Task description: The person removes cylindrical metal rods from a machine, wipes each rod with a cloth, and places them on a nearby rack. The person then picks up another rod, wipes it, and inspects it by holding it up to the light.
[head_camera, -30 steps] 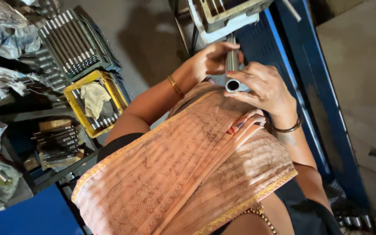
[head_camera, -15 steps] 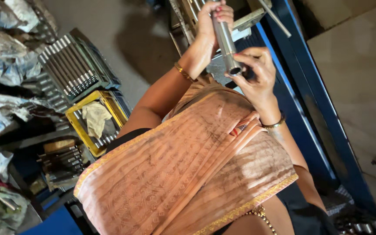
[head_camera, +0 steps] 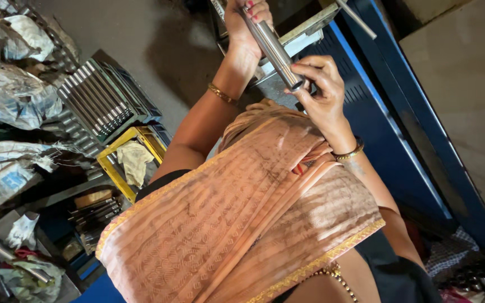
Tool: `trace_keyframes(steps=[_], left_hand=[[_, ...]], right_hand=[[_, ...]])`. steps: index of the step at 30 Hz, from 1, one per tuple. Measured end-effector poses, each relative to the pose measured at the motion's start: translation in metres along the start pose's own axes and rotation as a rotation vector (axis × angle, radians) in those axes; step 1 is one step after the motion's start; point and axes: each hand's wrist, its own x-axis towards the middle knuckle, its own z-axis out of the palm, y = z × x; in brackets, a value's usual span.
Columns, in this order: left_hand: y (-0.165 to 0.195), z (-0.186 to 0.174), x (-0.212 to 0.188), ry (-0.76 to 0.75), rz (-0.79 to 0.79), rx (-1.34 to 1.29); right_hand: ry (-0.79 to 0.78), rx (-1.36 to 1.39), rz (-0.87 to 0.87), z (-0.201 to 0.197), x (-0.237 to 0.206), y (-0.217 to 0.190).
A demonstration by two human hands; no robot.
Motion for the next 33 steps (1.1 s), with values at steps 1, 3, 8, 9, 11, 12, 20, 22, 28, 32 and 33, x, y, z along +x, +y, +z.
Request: trace_keyframes(steps=[1, 3, 8, 9, 11, 12, 20, 22, 28, 32, 33], left_hand=[[0.000, -0.002, 0.000, -0.001, 0.002, 0.002], [0.005, -0.005, 0.001, -0.010, 0.007, 0.003], [0.011, -0.013, -0.002, 0.129, 0.112, 0.038], [0.012, -0.014, -0.003, 0.172, 0.134, 0.016], [0.012, -0.016, -0.004, 0.136, 0.093, -0.009], [0.012, -0.017, -0.004, 0.117, 0.072, -0.022], [0.009, -0.014, -0.005, 0.013, -0.085, -0.089], [0.005, -0.013, -0.005, -0.037, -0.132, -0.054], [-0.006, -0.009, 0.004, -0.042, -0.149, -0.132], [-0.005, -0.010, 0.010, -0.058, -0.293, -0.068], [-0.005, -0.010, 0.011, -0.073, -0.331, -0.046]], right_hand=[[0.006, -0.021, 0.000, -0.001, 0.000, 0.001], [0.012, -0.011, 0.006, -0.002, 0.000, 0.004], [0.015, 0.126, 0.035, -0.002, 0.002, 0.007], [0.012, 0.099, 0.036, -0.002, 0.002, 0.007], [0.002, 0.048, 0.042, -0.002, 0.003, 0.008], [-0.001, 0.005, 0.019, -0.002, 0.003, 0.008], [-0.072, -0.152, -0.107, -0.010, 0.004, 0.003], [-0.085, -0.171, -0.115, -0.014, 0.004, 0.000], [-0.092, -0.243, -0.147, -0.023, 0.005, -0.005], [-0.083, -0.256, -0.119, -0.026, 0.005, -0.007], [-0.083, -0.259, -0.120, -0.027, 0.005, -0.007]])
